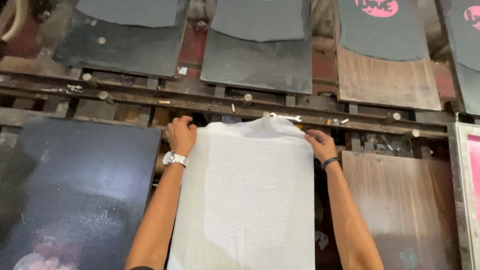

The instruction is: Arranging a white shirt on a screen printing board and preparing the screen frame by applying tape to its edges.

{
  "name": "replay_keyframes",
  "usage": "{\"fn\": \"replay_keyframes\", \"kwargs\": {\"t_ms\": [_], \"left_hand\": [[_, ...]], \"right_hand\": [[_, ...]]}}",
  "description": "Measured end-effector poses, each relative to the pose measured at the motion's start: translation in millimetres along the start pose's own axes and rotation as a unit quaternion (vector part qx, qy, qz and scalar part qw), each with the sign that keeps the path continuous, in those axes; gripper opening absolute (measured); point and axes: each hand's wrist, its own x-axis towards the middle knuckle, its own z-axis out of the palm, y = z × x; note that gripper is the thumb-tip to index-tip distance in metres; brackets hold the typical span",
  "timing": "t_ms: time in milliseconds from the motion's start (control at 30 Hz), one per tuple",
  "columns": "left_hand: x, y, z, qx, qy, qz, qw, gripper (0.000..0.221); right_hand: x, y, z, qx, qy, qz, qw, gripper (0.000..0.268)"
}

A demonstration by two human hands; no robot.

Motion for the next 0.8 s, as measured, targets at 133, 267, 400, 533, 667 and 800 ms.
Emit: {"fn": "replay_keyframes", "kwargs": {"t_ms": [133, 267, 400, 533, 667, 800], "left_hand": [[-7, 44, -7, -0.020, -0.063, 0.097, 0.993, 0.028], [-19, 34, -34, -0.110, -0.166, 0.075, 0.977, 0.029], [-22, -25, -14, -0.216, -0.187, 0.001, 0.958, 0.027], [-72, -55, -1, -0.315, -0.130, -0.068, 0.938, 0.045], [-175, 53, -124, -0.349, -0.220, -0.231, 0.881, 0.080], [-207, 11, -98, -0.399, -0.275, -0.333, 0.809, 0.100]], "right_hand": [[8, -21, 18, -0.091, -0.092, 0.035, 0.991, 0.049], [42, 57, 23, -0.104, -0.015, 0.088, 0.991, 0.031], [56, 111, 25, -0.110, 0.012, 0.058, 0.992, 0.032], [-19, 106, 14, 0.057, 0.107, -0.037, 0.992, 0.023], [-122, 116, 22, 0.188, 0.070, 0.071, 0.977, 0.034], [-213, 129, 20, 0.313, -0.035, 0.269, 0.910, 0.063]]}}
